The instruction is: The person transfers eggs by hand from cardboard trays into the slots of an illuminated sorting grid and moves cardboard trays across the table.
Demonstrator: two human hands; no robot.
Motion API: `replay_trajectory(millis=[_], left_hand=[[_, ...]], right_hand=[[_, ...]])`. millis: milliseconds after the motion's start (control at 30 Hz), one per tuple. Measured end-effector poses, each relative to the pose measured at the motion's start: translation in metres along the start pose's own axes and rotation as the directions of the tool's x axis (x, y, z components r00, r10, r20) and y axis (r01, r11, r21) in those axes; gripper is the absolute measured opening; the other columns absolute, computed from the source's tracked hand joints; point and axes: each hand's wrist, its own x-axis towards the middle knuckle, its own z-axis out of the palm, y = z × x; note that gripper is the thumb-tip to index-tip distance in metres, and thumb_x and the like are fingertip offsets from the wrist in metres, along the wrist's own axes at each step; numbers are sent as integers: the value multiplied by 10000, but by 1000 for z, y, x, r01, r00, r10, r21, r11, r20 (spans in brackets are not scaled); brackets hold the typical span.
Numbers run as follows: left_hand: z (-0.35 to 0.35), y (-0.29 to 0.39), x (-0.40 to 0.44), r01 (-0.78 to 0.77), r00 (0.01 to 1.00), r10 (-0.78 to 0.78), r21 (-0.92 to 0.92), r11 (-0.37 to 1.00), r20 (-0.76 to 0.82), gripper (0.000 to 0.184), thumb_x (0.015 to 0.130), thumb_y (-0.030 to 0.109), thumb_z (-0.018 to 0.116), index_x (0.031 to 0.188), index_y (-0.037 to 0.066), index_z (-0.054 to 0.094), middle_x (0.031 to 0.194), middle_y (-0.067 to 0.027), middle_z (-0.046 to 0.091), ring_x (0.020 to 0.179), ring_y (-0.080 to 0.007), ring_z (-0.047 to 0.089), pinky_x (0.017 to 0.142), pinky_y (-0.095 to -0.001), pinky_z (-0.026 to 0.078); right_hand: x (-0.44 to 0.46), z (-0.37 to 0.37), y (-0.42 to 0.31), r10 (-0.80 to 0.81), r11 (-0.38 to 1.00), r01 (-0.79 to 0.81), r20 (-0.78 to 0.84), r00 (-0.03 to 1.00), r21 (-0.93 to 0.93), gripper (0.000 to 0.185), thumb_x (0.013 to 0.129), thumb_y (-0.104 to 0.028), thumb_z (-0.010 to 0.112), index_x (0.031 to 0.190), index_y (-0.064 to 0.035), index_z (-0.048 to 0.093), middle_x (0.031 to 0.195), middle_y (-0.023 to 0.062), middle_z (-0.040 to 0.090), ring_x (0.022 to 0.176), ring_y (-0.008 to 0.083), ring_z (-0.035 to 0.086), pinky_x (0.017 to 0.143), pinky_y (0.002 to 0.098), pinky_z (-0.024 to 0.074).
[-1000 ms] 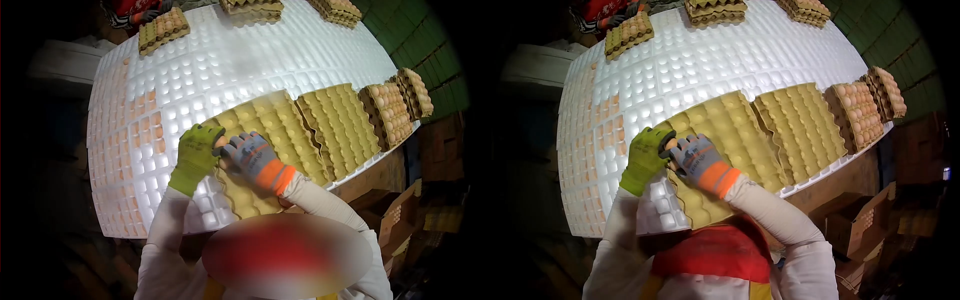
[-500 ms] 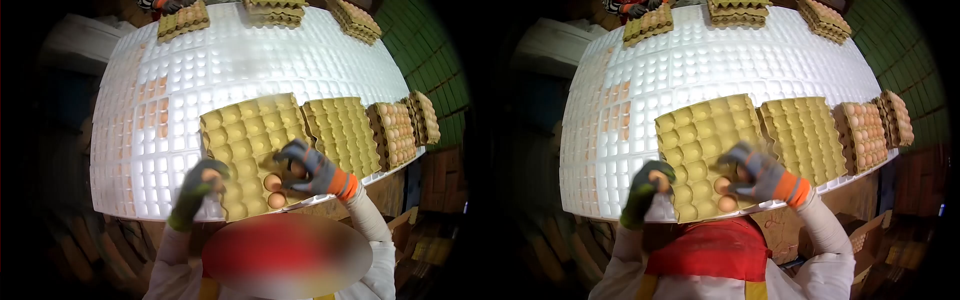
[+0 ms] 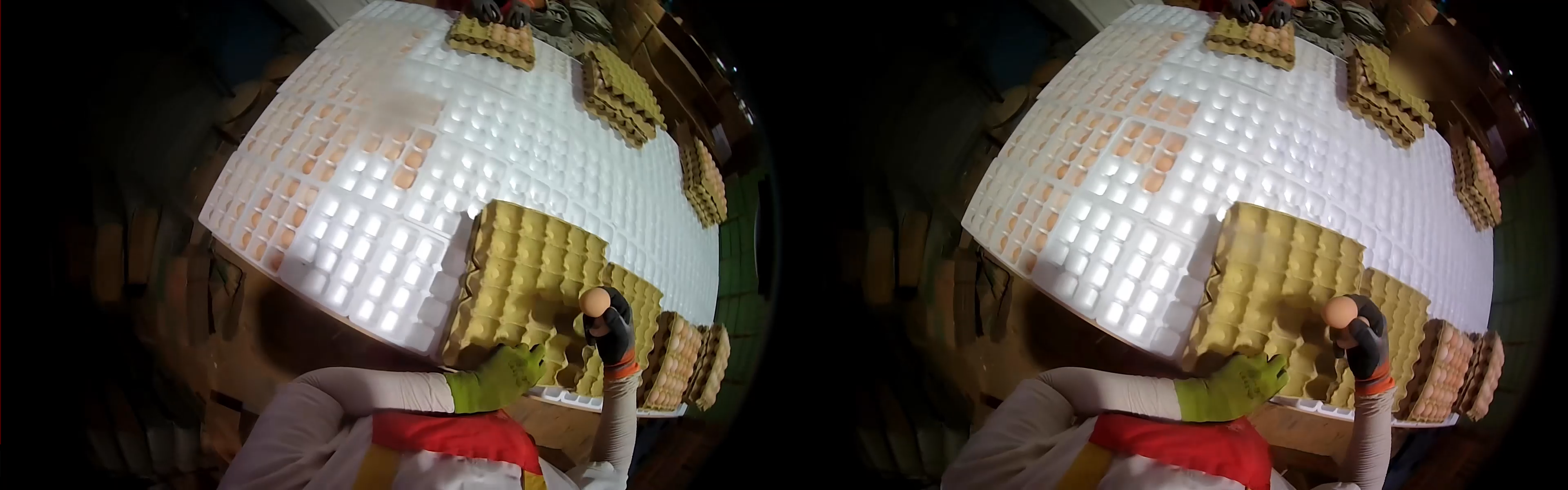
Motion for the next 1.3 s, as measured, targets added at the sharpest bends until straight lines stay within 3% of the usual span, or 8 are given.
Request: replay_trajectory(millis=[167, 367, 533, 700, 800, 1000, 1200, 1300], left_hand=[[-79, -92, -49, 162, 865, -464, -766, 623, -193, 483, 755, 332, 868, 1166, 133, 710, 1076, -66, 679, 1010, -293, 654, 884, -402, 516], [-109, -341, -121, 414, 391, -724, -594, 690, -568, 358, 765, 171, 890, 1048, 44, 712, 1010, -71, 694, 905, -216, 675, 799, -357, 553], [-107, -422, -103, 670, 542, -605, -135, 730, -583, 363, 773, 171, 793, 1110, 76, 700, 1051, -108, 655, 988, -326, 631, 860, -416, 513], [-80, -425, -125, 382, 545, -566, -418, 824, -618, 417, 802, 106, 682, 1219, 81, 681, 1200, -154, 658, 1152, -342, 593, 965, -401, 482], [-67, -431, -139, 458, 725, -417, -69, 886, -548, 524, 781, 141, 621, 1300, 71, 621, 1319, -151, 612, 1308, -351, 510, 1156, -550, 288], [-84, -412, -129, 401, 651, -371, -114, 909, -662, 293, 854, 83, 670, 1146, 78, 701, 1191, -115, 667, 1174, -339, 577, 1069, -492, 381], [-97, -278, -93, 156, 888, -255, -272, 950, -382, 418, 830, 154, 734, 1244, 118, 692, 1355, -84, 608, 1337, -352, 457, 1137, -498, 307], [-61, -202, -86, 43, 979, -106, -336, 941, -174, 727, 795, 331, 775, 1453, 121, 549, 1572, -197, 394, 1438, -457, 313, 1171, -596, 209]], right_hand=[[72, 113, -26, 29, 935, 12, 111, 993, -355, 320, 821, -151, 747, 1088, 14, 683, 820, 44, 680, 662, 106, 637, 543, 232, 496], [250, 263, 49, -310, 533, 467, 351, 884, -706, 430, 790, -393, 833, 1027, -53, 719, 942, 128, 714, 863, 290, 697, 781, 385, 549], [343, 339, 104, -135, 168, 197, 175, 975, -966, 288, 864, -345, 720, 1021, -106, 686, 991, 148, 705, 945, 360, 690, 815, 427, 553], [319, 369, 156, -650, 381, 507, 165, 741, -773, 304, 861, -260, 678, 1139, -141, 646, 1110, 140, 624, 999, 381, 625, 870, 474, 500], [314, 373, 173, -333, 325, 283, 171, 927, -902, 473, 852, -344, 666, 1266, -136, 570, 1289, 156, 559, 1195, 389, 533, 1001, 477, 465], [193, 325, 41, -612, 545, 394, -30, 791, -740, 336, 907, -36, 632, 1243, -23, 613, 1213, 191, 616, 1124, 368, 603, 982, 421, 488], [14, 103, 52, -718, 252, -442, -473, 512, -861, 433, 905, -212, 706, 1276, -9, 609, 1220, 214, 646, 1103, 383, 632, 960, 448, 496], [-39, 59, 86, -194, 525, -682, -852, 486, -509, 575, 902, -374, 717, 1328, -11, 584, 1264, 230, 640, 1126, 394, 630, 961, 445, 493]])
